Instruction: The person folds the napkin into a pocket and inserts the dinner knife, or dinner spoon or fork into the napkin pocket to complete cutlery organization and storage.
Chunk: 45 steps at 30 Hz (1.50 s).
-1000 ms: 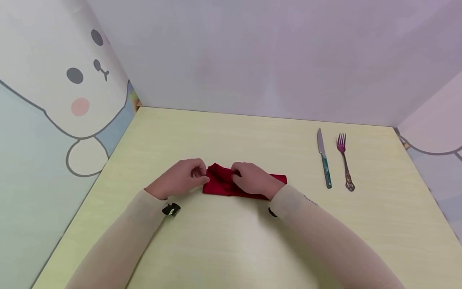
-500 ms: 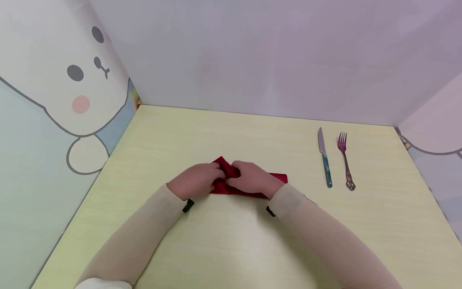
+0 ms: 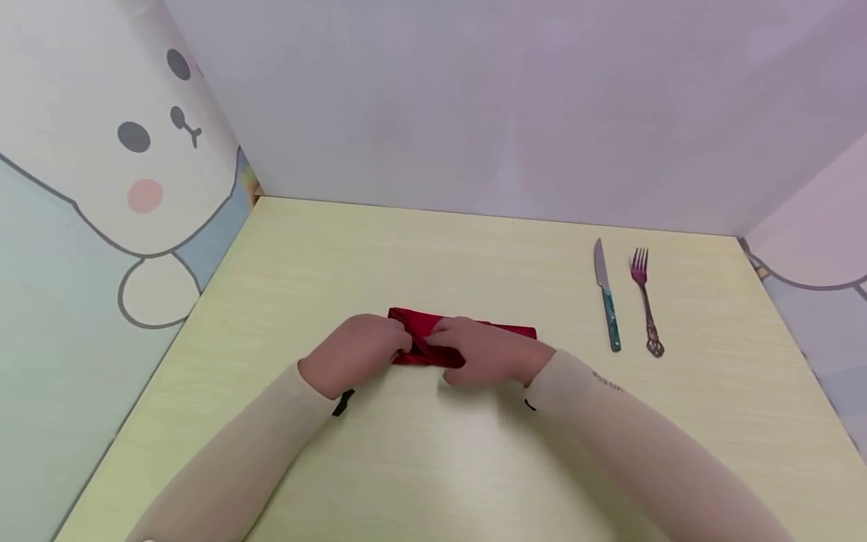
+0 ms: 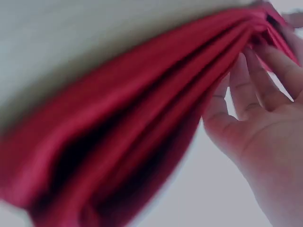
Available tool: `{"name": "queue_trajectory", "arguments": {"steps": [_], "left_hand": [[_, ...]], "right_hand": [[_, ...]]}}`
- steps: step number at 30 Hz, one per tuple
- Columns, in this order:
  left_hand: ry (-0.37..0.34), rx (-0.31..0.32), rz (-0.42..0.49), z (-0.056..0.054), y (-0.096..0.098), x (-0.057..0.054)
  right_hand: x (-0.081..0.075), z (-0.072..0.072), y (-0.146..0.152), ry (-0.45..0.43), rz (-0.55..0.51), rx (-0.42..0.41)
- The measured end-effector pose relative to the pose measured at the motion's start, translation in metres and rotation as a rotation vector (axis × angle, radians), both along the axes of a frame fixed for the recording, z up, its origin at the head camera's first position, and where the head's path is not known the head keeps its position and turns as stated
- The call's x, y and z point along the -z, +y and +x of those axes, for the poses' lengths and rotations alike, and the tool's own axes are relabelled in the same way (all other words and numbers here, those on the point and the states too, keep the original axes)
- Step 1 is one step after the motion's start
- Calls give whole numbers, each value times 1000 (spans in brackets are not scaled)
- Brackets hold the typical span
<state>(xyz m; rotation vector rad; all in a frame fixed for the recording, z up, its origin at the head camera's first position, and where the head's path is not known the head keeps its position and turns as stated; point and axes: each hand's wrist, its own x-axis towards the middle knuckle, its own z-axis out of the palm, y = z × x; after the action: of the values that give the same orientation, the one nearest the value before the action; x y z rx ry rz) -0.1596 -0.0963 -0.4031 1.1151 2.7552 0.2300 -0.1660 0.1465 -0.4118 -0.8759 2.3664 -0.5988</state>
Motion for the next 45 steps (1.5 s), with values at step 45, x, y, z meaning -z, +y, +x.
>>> {"name": "queue_trajectory", "arguments": {"steps": [45], "left_hand": [[-137,12,198,-18,-17,4]], "right_hand": [[11,-4,-20,328,91,-321]]}}
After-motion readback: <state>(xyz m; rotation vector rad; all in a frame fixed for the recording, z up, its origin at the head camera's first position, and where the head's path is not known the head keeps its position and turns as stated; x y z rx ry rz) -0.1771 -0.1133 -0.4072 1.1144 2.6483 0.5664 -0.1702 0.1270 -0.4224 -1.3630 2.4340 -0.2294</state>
